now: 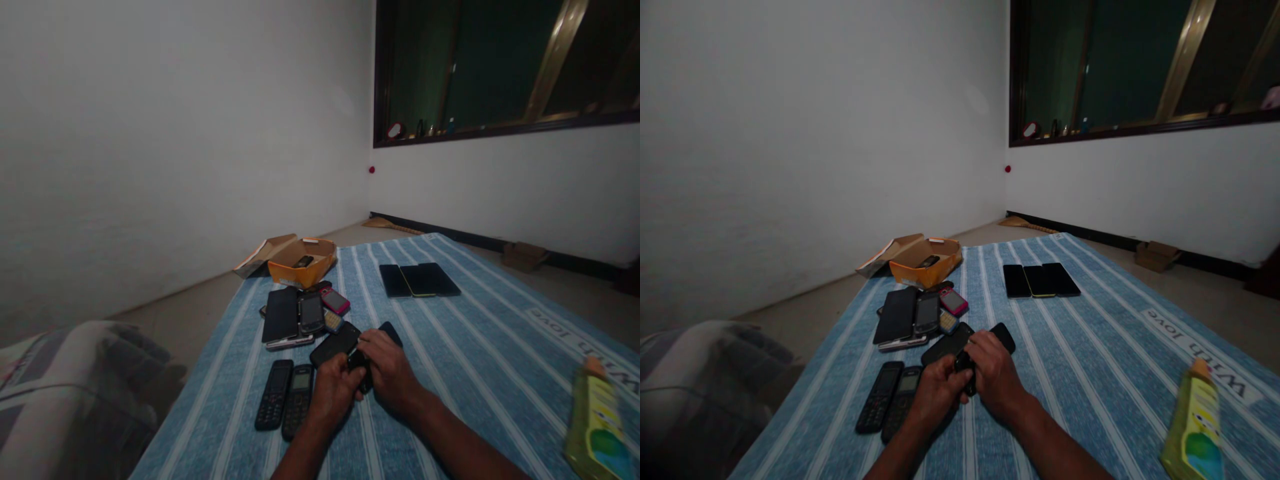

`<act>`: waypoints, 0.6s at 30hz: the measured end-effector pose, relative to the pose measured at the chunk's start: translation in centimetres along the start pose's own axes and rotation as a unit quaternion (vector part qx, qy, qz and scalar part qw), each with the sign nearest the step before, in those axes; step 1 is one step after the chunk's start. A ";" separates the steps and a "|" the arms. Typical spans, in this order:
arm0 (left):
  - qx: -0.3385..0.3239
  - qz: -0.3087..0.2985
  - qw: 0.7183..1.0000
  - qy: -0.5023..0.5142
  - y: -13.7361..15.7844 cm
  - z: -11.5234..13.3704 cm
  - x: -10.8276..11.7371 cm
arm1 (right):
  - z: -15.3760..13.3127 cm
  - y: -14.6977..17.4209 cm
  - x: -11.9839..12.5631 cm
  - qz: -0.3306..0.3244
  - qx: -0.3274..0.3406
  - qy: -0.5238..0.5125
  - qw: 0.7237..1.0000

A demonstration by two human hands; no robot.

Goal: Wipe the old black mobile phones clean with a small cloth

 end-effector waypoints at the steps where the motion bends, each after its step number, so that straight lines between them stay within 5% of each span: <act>1: -0.005 -0.001 1.000 0.004 0.0 0.1 0.0 | -0.4 0.0 -0.1 0.000 0.009 -0.013 1.000; 8: -0.037 0.007 0.999 -0.010 0.2 1.3 0.0 | -1.8 -0.2 -0.4 -0.069 0.012 -0.013 0.997; 18: -0.003 0.002 1.000 -0.007 0.1 0.1 -0.1 | 1.7 0.2 0.5 -0.029 -0.034 0.094 0.995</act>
Point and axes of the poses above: each hand's wrist, its own y-axis away from the middle knuckle, its own x-axis out of the back of the hand, z = x × y, the point moved 1 cm from there along -y, towards the middle knuckle, and after that the axes turned 2 degrees about -x, right-handed, at the moved point
